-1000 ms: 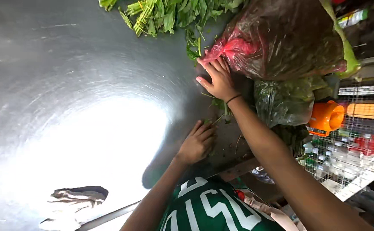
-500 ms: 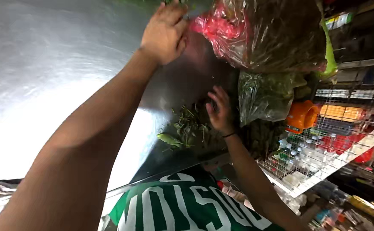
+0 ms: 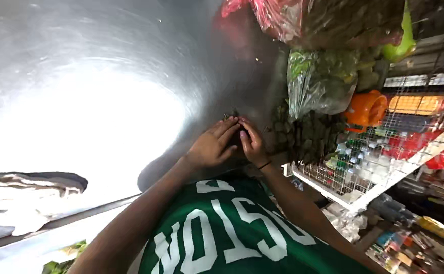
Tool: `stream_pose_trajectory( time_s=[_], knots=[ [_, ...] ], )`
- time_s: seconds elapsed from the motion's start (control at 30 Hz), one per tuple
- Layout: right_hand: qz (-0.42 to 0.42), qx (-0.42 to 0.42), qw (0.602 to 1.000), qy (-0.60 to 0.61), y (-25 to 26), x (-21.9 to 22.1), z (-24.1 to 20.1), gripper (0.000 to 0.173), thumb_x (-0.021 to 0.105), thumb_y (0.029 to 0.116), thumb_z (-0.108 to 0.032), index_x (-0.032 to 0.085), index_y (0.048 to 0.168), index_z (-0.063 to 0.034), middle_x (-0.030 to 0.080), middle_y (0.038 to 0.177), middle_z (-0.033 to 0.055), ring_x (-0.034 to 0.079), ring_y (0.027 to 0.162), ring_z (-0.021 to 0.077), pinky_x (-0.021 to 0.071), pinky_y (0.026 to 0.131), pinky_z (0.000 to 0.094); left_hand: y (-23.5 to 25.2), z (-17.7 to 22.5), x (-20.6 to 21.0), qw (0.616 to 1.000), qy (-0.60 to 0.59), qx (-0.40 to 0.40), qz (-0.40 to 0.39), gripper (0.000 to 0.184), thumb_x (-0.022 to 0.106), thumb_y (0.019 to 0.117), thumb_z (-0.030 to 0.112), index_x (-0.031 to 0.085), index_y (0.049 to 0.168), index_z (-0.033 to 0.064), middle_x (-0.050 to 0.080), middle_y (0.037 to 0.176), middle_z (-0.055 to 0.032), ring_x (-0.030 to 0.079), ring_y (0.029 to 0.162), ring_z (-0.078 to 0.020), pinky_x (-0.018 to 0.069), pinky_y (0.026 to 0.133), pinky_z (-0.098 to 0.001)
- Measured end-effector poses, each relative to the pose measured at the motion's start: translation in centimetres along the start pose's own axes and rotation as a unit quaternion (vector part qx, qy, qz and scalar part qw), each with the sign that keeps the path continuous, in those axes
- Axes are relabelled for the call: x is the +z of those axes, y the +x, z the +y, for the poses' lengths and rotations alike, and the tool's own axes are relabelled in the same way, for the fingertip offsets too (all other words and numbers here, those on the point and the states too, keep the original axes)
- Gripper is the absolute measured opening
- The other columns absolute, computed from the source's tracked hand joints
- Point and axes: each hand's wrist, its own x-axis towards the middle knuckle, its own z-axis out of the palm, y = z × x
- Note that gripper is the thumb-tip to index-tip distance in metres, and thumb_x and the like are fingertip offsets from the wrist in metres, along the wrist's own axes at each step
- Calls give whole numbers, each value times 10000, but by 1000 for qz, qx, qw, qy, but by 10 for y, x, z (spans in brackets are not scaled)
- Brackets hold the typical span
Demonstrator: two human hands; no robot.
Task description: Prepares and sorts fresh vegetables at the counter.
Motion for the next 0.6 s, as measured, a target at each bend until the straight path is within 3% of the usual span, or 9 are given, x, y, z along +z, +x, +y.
stream_pose_trajectory(
  time_s=[0.07, 0.13, 0.23, 0.33, 0.4, 0.47, 0.53, 0.6],
  knots=[
    [49, 12, 997, -62, -6, -14, 6, 332, 577, 1019, -159, 651, 1280, 32, 608, 1408, 180, 548, 1359, 293, 450, 1150, 458, -16, 2, 0, 999, 21, 10, 30, 677, 445, 1027, 514, 460, 1538, 70, 378, 1642, -96, 272, 1555, -257, 196, 1283, -513],
    [84, 34, 984, -156, -1, -25, 27, 384, 626, 996, -287, 676, 1293, -49, 564, 1464, 171, 493, 1406, 312, 404, 1179, 501, -23, 0, -2, 996, 73, -2, 51, 701, 461, 1016, 535, 439, 1553, 85, 348, 1658, -96, 224, 1569, -291, 145, 1273, -580],
    [53, 116, 963, -238, -3, -33, 52, 574, 554, 1019, -475, 552, 1477, -128, 384, 1618, 176, 311, 1529, 342, 275, 1254, 528, -25, -11, -9, 987, 137, -60, 59, 750, 478, 1005, 564, 385, 1581, 93, 251, 1696, -116, 141, 1587, -323, 99, 1264, -629],
    [-46, 183, 949, -253, -35, -31, 14, 654, 454, 1080, -447, 323, 1613, -92, 164, 1711, 168, 127, 1586, 359, 185, 1280, 543, -30, -11, -4, 982, 173, -61, 52, 810, 420, 1003, 611, 370, 1579, 44, 239, 1697, -136, 146, 1587, -315, 95, 1276, -592],
    [-12, 121, 966, -227, -74, -7, 9, 618, 485, 1077, -385, 386, 1574, -31, 244, 1688, 179, 189, 1573, 365, 224, 1270, 546, -33, -4, 12, 983, 172, -48, 43, 827, 392, 1011, 621, 346, 1586, 28, 242, 1695, -141, 147, 1588, -302, 100, 1281, -568],
    [-32, 99, 974, -201, -97, -2, -11, 544, 496, 1083, -340, 462, 1528, -28, 321, 1666, 140, 275, 1553, 311, 295, 1253, 500, -38, 5, 27, 987, 158, -28, 31, 815, 403, 1020, 611, 345, 1586, 28, 257, 1690, -144, 161, 1586, -295, 115, 1284, -560],
    [1, 77, 975, -210, -100, -9, -13, 442, 540, 1060, -288, 578, 1425, -43, 493, 1556, 131, 447, 1457, 298, 389, 1196, 485, -38, 7, 29, 990, 136, -26, 35, 813, 406, 1021, 612, 333, 1594, 41, 255, 1691, -137, 167, 1585, -282, 122, 1288, -545],
    [48, 90, 965, -242, -94, -21, 7, 377, 587, 1020, -265, 656, 1320, -48, 590, 1438, 151, 544, 1352, 322, 438, 1141, 507, -43, 8, 25, 990, 122, -46, 51, 823, 412, 1009, 619, 326, 1599, 53, 257, 1690, -135, 171, 1584, -290, 131, 1283, -550]
  ],
)
